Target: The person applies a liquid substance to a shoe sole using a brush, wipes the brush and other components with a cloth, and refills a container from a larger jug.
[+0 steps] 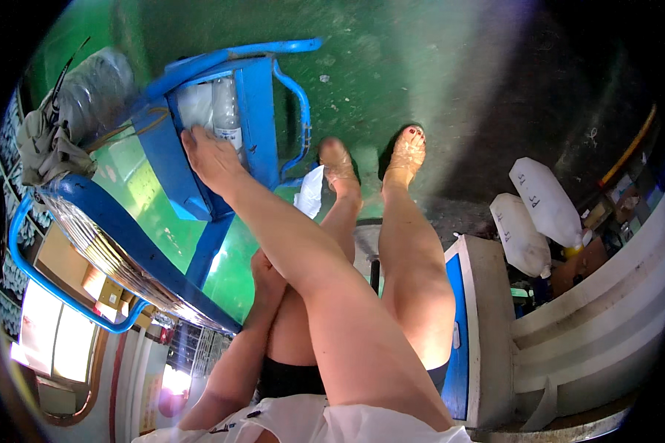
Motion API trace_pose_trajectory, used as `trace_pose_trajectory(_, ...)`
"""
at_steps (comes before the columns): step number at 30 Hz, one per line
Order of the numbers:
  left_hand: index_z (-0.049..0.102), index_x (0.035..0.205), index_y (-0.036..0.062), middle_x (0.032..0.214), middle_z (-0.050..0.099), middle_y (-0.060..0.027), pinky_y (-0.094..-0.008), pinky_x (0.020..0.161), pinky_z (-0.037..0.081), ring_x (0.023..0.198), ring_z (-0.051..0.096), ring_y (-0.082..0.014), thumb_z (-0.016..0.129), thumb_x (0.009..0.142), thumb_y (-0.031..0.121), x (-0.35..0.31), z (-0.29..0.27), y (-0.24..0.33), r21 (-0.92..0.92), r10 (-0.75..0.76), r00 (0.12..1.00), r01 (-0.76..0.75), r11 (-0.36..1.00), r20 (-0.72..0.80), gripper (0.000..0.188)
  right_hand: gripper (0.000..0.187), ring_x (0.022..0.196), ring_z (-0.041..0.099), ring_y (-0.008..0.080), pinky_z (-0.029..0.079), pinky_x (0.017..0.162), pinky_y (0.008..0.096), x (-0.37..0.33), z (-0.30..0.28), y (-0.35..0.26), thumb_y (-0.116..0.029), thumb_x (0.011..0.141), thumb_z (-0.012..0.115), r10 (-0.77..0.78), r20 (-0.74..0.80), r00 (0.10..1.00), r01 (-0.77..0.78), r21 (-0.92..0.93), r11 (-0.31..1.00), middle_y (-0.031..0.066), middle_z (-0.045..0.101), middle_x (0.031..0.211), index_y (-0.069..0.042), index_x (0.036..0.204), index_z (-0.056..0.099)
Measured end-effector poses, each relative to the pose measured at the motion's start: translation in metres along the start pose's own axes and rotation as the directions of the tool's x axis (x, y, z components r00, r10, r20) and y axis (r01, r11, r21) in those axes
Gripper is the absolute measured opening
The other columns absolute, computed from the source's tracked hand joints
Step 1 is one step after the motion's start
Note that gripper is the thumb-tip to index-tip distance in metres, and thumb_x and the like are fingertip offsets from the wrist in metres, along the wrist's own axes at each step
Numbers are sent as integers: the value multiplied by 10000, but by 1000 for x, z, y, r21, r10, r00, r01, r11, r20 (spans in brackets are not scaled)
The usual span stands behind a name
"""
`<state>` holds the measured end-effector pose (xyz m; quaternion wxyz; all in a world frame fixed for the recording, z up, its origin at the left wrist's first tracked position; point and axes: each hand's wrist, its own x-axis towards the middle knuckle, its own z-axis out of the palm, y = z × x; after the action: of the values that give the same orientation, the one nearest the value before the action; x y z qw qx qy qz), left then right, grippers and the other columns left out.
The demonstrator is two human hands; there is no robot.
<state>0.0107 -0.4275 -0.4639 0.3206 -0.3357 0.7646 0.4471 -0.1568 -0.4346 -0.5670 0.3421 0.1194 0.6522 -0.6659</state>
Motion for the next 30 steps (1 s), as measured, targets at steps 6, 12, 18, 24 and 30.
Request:
trace_pose_trajectory(6,569,896,-2,753,629,-109,-277,582,451,660,600,-180,549,772,64,-3,1,15,230,37,999,-42,972,23,142,445,1160,441,232,245,982,448,64,5,20,-184,831,461,-286,63,956,107,-984,139,146,476,1230,-7,1239,434)
trace_pose_trajectory(12,563,888,-8,752,622,-155,-298,576,453,672,616,-270,556,757,62,-3,0,-24,145,128,988,-139,979,86,149,233,977,535,182,208,993,430,41,42,58,-177,815,478,-157,365,918,391,-898,201,-7,623,949,-143,975,644)
trace_pose_trajectory(18,565,886,-9,760,622,-158,-303,585,456,683,618,-269,548,756,55,-2,0,-13,124,92,990,-105,987,103,145,285,1044,471,169,197,1006,452,34,50,61,-200,827,463,-91,458,884,466,-852,240,5,608,1013,-75,1038,608)
trace_pose_trajectory(24,567,883,-9,769,623,-160,-308,594,459,694,619,-268,539,756,49,2,3,0,111,60,991,-74,991,122,143,261,1074,454,208,257,984,435,32,49,67,-164,807,454,-272,411,870,469,-860,202,30,580,1085,-85,978,635)
trace_pose_trajectory(30,570,878,-11,782,625,-161,-314,606,462,710,622,-263,535,756,51,5,1,17,122,-24,990,6,993,140,142,304,1160,406,252,219,1000,468,46,30,54,-166,801,472,-305,262,916,366,-856,366,91,533,1173,-73,1051,619)
